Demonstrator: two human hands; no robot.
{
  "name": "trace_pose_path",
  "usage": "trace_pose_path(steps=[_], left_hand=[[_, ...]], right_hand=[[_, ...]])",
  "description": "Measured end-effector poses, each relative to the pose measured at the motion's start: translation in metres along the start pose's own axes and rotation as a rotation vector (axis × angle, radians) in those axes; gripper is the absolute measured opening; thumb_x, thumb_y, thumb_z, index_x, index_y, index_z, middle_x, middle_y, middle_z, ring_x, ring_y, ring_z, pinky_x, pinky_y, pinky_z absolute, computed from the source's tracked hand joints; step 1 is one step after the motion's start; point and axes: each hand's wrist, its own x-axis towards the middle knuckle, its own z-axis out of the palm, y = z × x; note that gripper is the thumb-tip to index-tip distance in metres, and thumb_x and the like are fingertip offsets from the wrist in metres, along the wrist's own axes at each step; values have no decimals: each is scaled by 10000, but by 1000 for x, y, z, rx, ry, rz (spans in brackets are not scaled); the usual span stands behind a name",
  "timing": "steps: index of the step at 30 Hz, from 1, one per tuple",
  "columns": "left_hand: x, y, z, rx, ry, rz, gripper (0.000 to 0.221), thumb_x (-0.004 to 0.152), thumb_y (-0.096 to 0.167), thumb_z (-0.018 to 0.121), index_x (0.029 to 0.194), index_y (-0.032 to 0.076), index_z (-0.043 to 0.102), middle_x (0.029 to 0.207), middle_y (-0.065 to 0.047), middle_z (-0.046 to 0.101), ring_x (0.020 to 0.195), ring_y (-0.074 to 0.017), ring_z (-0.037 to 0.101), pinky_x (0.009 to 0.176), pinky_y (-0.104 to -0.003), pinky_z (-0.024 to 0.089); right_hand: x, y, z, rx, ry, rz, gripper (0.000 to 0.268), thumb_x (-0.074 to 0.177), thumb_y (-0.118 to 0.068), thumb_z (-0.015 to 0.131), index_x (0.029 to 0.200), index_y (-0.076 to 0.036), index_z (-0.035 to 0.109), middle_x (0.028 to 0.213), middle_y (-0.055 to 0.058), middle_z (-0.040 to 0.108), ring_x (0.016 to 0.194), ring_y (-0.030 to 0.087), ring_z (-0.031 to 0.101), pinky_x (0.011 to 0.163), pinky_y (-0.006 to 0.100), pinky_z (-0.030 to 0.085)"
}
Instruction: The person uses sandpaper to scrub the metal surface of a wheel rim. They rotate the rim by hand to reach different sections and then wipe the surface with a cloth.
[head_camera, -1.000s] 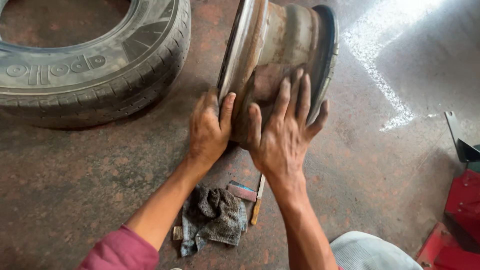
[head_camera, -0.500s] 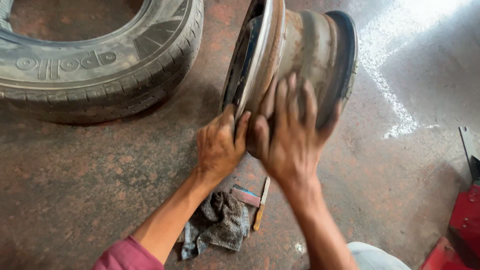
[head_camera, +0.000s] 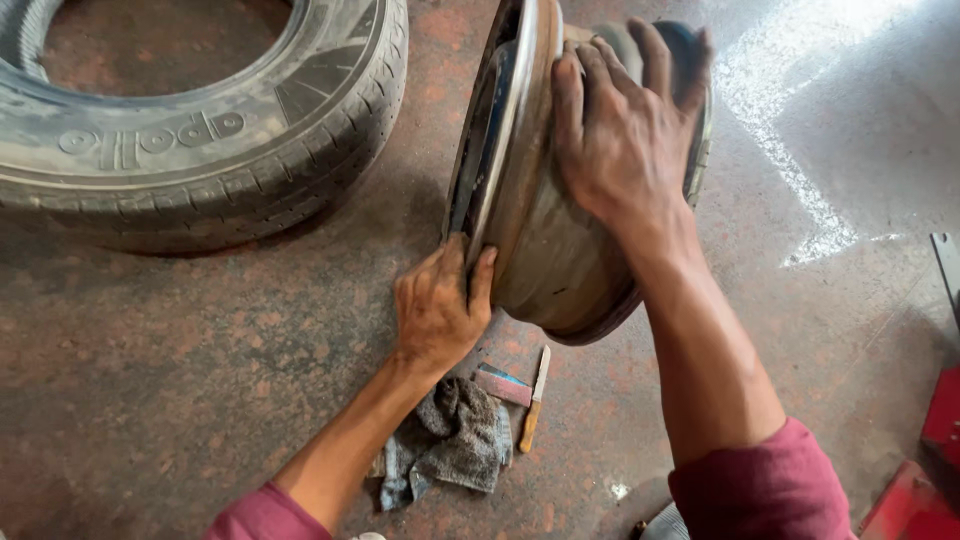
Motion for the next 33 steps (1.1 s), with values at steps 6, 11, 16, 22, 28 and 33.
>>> trace_pose_path(steps=[6, 11, 16, 22, 28, 33], left_hand=[[-15, -7, 7, 71, 105, 51, 457, 1035, 321, 599, 1144, -118, 667, 925, -266, 736, 797, -427, 740, 693, -499, 570], [-20, -8, -4, -86, -67, -164, 450, 1062, 386, 570, 1083, -45, 699, 891, -277, 725, 796, -456, 712, 719, -516, 565], [11, 20, -22, 15, -26, -191, 508, 1057, 442, 514, 977, -20, 709, 708, -259, 685, 649, -457, 675, 609, -539, 527], [10, 53, -47, -103, -56, -230, 505, 1071, 405, 497, 829, 13, 706, 612, -242, 637, 571, -445, 644, 554, -544, 474], [16, 70, -61, -26, -68, -254, 494, 1061, 395, 521, 797, 20, 705, 589, -252, 625, 568, -463, 632, 563, -566, 471], [9, 64, -66, -109, -98, -228, 477, 1077, 380, 495, 821, 36, 703, 616, -228, 645, 576, -440, 652, 550, -539, 491]], right_hand=[[-119, -51, 3, -483, 127, -55, 671, 1135, -524, 237, 1521, -63, 535, 1587, 60, 575, 1546, 261, 327, 1305, 486, -77], [-50, -18, -4, -266, 46, -23, 658, 1123, -518, 197, 1549, -116, 497, 1608, 60, 478, 1571, 320, 254, 1257, 610, -38], [-75, -28, -10, -188, 92, -74, 677, 1140, -529, 229, 1571, -88, 508, 1631, 145, 479, 1569, 345, 228, 1256, 623, -23], [-137, -46, -5, -498, 213, -120, 627, 1113, -561, 354, 1543, -169, 586, 1633, 47, 532, 1544, 287, 284, 1248, 542, -89], [-72, -39, -40, -8, 110, -162, 564, 1177, -499, 381, 1382, -54, 660, 1418, 128, 687, 1470, 365, 420, 1216, 618, 7], [-182, -71, -45, -62, 190, -124, 497, 954, -364, 708, 1308, -16, 677, 1323, 114, 722, 1332, 323, 568, 1211, 529, 185]])
